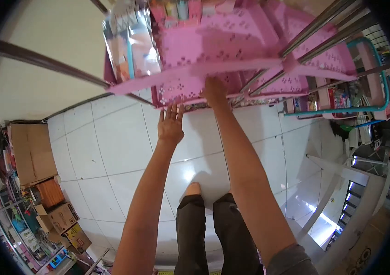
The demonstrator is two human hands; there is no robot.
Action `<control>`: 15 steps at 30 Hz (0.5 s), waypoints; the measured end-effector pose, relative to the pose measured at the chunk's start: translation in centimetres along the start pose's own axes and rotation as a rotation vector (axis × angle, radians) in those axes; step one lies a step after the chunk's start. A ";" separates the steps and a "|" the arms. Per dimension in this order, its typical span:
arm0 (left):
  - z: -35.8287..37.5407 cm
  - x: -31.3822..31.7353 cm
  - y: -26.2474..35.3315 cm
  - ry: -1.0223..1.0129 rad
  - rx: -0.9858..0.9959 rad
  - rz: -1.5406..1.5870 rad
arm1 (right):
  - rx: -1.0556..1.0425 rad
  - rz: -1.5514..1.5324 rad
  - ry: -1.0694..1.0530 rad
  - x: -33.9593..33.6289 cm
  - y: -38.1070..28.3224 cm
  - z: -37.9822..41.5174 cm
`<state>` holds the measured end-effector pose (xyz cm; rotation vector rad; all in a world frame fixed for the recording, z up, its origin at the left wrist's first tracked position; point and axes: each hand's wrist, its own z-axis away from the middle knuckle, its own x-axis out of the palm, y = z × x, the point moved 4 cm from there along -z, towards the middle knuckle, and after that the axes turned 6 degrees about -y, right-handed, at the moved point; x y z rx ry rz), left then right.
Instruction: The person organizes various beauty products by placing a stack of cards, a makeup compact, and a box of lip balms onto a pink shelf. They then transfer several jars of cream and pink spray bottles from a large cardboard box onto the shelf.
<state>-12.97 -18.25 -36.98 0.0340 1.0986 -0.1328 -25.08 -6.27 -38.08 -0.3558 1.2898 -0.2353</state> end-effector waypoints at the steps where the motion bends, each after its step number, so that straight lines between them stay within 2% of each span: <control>1: -0.1 0.8 0.0 -0.022 0.006 0.008 | 0.091 0.063 -0.148 -0.3 -0.3 0.1; 2: -0.3 1.2 0.0 -0.028 -0.006 0.030 | 0.179 0.128 -0.293 0.0 -0.2 0.0; 4: -0.6 2.4 -0.3 -0.044 -0.024 0.061 | 0.174 0.144 -0.303 1.3 -0.1 -0.8; 6: -0.6 2.6 -0.4 0.090 0.012 0.138 | 0.177 0.155 -0.311 2.7 -0.1 -0.8; 8: -0.7 2.8 -0.5 0.074 0.017 0.146 | 0.272 0.088 -0.159 3.1 -0.1 -1.1; 9: -0.8 2.7 -0.5 0.064 0.010 0.136 | 0.275 0.091 -0.160 3.4 0.1 -1.3; 12: -0.6 2.5 -0.6 0.043 0.000 0.149 | 0.149 0.067 -0.152 4.8 0.6 -2.1; 14: -0.7 2.4 -0.8 0.041 -0.003 0.170 | -0.071 -0.002 -0.099 5.9 1.6 -3.2; 15: -0.7 2.5 -0.9 0.044 0.006 0.174 | -0.072 -0.003 -0.099 5.4 1.8 -3.1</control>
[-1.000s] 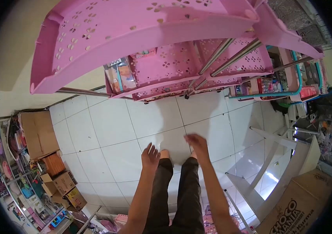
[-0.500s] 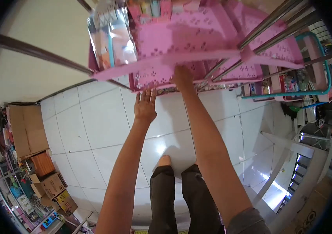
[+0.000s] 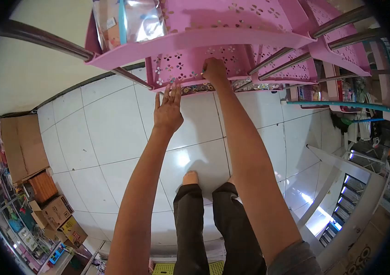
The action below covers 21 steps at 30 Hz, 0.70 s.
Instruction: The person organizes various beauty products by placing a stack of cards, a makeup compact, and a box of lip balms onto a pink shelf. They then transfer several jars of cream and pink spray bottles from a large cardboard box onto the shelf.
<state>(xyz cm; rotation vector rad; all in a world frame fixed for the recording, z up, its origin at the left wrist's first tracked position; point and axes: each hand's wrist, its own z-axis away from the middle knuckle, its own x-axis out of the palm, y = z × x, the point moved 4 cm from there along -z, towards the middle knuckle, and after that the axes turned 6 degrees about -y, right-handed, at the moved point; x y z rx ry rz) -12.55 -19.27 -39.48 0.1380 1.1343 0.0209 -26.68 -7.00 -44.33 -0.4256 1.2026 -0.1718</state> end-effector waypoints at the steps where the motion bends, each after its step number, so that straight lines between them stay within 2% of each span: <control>1: 0.0 0.1 -0.1 0.004 0.010 0.003 | -0.038 -0.046 -0.060 -0.3 0.1 0.1; 3: 0.0 0.2 -0.1 -0.003 0.016 -0.005 | -0.074 -0.092 -0.118 -0.1 0.3 0.5; 5: 0.1 0.0 0.0 -0.007 0.016 -0.016 | -0.115 -0.150 0.009 -0.1 0.3 1.0; 7: -0.1 -0.1 0.0 -0.061 -0.003 -0.018 | -0.089 -0.151 0.037 -0.6 -0.1 1.4; 8: -0.2 0.0 -0.1 0.030 0.040 -0.037 | -0.058 -0.149 0.056 -0.7 -0.2 1.8; 9: -0.2 -0.4 0.0 0.028 0.041 -0.041 | -0.056 -0.153 0.056 -1.2 -0.2 2.5; 11: -0.1 -2.3 0.3 0.203 0.145 0.570 | 0.017 -0.811 0.064 -2.5 0.6 4.1; 12: 0.1 -3.2 1.1 0.208 0.150 0.572 | 0.015 -0.807 0.070 -3.1 0.8 5.1; 14: 0.8 -4.6 2.6 0.099 -0.085 1.581 | -0.118 -1.611 -0.031 -4.1 0.9 7.9; 15: 1.5 -6.1 4.0 0.105 -0.065 1.582 | -0.085 -1.673 -0.064 -6.1 0.4 9.9; 17: 4.5 -8.8 7.5 0.070 -0.021 2.093 | 0.006 -1.792 -0.128 -10.5 -0.5 15.0; 19: 8.6 -14.1 11.1 0.088 -0.015 2.063 | 0.072 -1.836 -0.171 -16.4 -1.2 20.2; 20: 11.1 -17.0 13.0 0.045 0.047 2.070 | 0.089 -1.824 -0.178 -20.2 -1.9 23.3; 21: 13.4 -20.2 14.9 0.002 0.124 2.077 | 0.009 -1.814 -0.219 -23.7 -1.9 26.2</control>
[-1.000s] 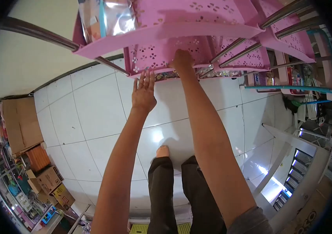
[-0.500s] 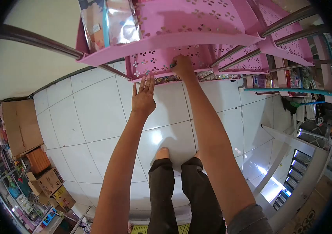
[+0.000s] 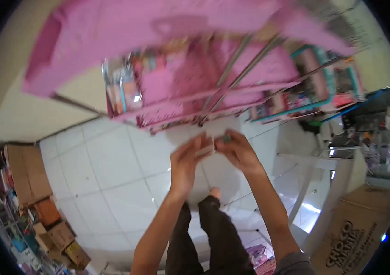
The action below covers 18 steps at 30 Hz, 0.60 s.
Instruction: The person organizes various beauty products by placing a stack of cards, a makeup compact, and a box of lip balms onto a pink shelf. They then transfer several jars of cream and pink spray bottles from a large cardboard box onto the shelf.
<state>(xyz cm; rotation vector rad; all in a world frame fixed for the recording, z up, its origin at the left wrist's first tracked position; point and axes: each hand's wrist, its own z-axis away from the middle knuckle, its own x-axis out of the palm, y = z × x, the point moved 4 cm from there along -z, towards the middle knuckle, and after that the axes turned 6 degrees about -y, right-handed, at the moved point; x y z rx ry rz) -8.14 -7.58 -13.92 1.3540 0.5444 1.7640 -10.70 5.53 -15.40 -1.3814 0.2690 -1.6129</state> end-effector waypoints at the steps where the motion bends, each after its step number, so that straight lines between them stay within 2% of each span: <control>1: 1.5 3.3 1.8 -0.060 -0.040 0.024 | -0.024 0.029 -0.082 1.1 -3.6 2.6; 3: 3.5 9.6 5.8 -0.195 -0.038 0.038 | -0.144 0.099 -0.101 3.8 -11.7 6.8; 5: 4.7 15.4 9.9 -0.335 0.119 -0.182 | -0.264 0.149 -0.123 6.9 -19.3 10.0; 7: 4.2 20.2 14.0 -0.385 0.220 -0.246 | -0.497 0.328 0.044 9.0 -26.8 12.4; 9: 3.4 24.6 17.6 -0.352 0.411 -0.386 | -0.588 0.455 0.108 9.8 -32.7 13.1; 10: 2.3 26.0 18.5 -0.369 0.428 -0.394 | -0.648 0.575 0.179 9.7 -35.2 13.2; 11: 1.2 27.3 19.7 -0.301 0.689 -0.804 | -0.675 0.573 0.175 9.5 -37.0 12.9; 12: 0.3 28.5 20.0 -0.205 0.947 -1.208 | -0.691 0.635 0.218 9.0 -38.4 12.2; 13: -1.0 29.2 19.5 -0.208 0.967 -1.210 | -0.702 0.696 0.260 8.2 -39.6 11.2; 14: -2.5 30.0 18.5 -0.224 0.966 -1.425 | -0.719 0.695 0.255 7.2 -40.5 9.8; 15: -4.2 30.5 17.4 -0.237 0.953 -1.643 | -0.656 0.877 0.338 5.9 -41.0 8.2; 16: -5.8 30.8 16.2 -0.236 0.966 -1.650 | -0.586 1.056 0.421 4.8 -41.6 6.8; 17: -7.2 31.2 14.6 -0.225 1.049 -1.720 | -0.596 1.051 0.416 3.7 -42.2 5.5; 18: -7.6 31.9 13.9 -0.213 1.128 -1.791 | -0.553 1.274 0.525 3.1 -42.7 4.5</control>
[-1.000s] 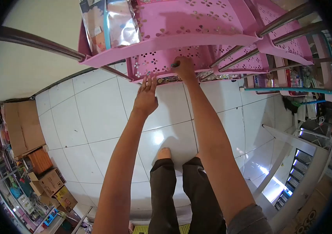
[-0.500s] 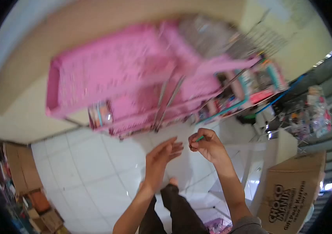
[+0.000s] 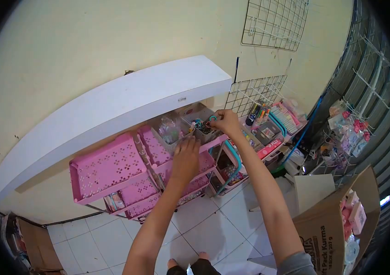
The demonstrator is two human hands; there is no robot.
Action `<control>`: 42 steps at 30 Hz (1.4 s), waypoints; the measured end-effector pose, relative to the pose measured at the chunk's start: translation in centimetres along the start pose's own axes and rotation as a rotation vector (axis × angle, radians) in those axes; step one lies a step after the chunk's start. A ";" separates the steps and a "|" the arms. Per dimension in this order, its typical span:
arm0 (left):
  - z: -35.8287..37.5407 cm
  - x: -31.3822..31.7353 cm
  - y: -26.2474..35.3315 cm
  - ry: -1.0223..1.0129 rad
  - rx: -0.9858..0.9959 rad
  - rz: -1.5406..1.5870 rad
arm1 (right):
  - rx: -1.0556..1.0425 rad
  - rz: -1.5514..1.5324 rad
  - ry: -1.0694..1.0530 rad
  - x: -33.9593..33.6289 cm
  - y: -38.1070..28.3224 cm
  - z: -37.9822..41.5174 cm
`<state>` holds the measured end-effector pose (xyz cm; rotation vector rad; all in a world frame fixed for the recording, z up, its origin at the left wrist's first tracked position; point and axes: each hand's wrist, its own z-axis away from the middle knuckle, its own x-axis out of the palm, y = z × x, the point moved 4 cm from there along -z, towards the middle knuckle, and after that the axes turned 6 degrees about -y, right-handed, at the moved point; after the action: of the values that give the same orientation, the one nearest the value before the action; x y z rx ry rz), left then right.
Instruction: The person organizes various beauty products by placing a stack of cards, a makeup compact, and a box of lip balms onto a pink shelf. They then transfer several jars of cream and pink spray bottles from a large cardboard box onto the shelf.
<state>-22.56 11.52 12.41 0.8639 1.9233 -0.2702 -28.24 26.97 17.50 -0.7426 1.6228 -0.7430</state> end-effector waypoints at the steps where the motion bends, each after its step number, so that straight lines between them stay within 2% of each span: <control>1: -0.3 0.9 0.0 -0.007 -0.003 -0.006 | 0.020 0.245 0.017 0.1 0.8 -0.8; 4: -1.0 2.4 0.1 0.046 -0.004 -0.088 | -0.006 0.297 0.077 0.3 3.2 -2.4; 5: -0.8 2.4 -0.1 0.043 -0.026 -0.078 | -0.097 0.254 0.098 0.2 4.1 -3.0; 8: -0.2 2.7 -0.5 0.030 -0.051 -0.077 | -0.078 0.167 0.177 -0.6 4.6 -1.3; 9: -0.1 2.7 -0.6 0.035 -0.041 -0.089 | -0.260 0.305 0.204 -0.1 5.8 -1.2; 13: 0.6 2.2 -1.7 0.024 -0.040 -0.102 | -0.256 0.203 0.081 2.5 8.2 -0.1; 15: 0.9 1.8 -1.8 0.001 0.013 -0.040 | -0.293 0.247 0.208 2.7 7.4 0.6; 19: 0.9 0.8 -2.5 0.028 0.035 0.057 | -0.264 0.276 0.254 2.8 6.3 1.0; 21: 1.8 -1.3 -3.9 0.377 -0.431 -0.012 | -0.230 0.270 0.259 2.5 6.7 0.6; 22: 1.7 -0.8 -4.7 0.378 -0.428 -0.010 | -0.197 0.259 0.270 2.2 6.8 0.5; 24: 2.1 1.2 -9.3 0.533 -0.639 0.434 | -0.174 0.249 0.287 1.8 6.5 0.6; 25: 1.9 1.9 -11.0 0.533 -0.639 0.430 | -0.155 0.239 0.305 1.7 6.4 0.7; 27: 1.5 4.1 -13.7 0.262 -0.904 0.769 | -0.146 0.233 0.315 1.8 6.5 0.8; 28: 1.5 3.8 -13.8 0.261 -0.902 0.770 | -0.139 0.232 0.324 1.7 6.6 0.9; 30: 1.1 4.1 -13.7 0.070 -0.874 0.828 | -0.157 0.249 0.348 1.7 6.5 0.8; 31: 1.1 4.4 -13.9 0.065 -0.870 0.831 | -0.174 0.265 0.369 1.8 6.5 0.8; 33: 0.4 4.6 -13.3 0.066 -0.719 0.835 | -0.155 0.228 0.367 1.8 6.6 0.9; 42: -0.7 4.4 -10.2 0.062 -0.779 0.689 | -0.140 0.197 0.286 0.9 8.4 -0.3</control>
<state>-31.11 6.53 7.33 0.9180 1.4678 0.8658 -29.33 31.33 10.38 -0.5827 1.9919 -0.6178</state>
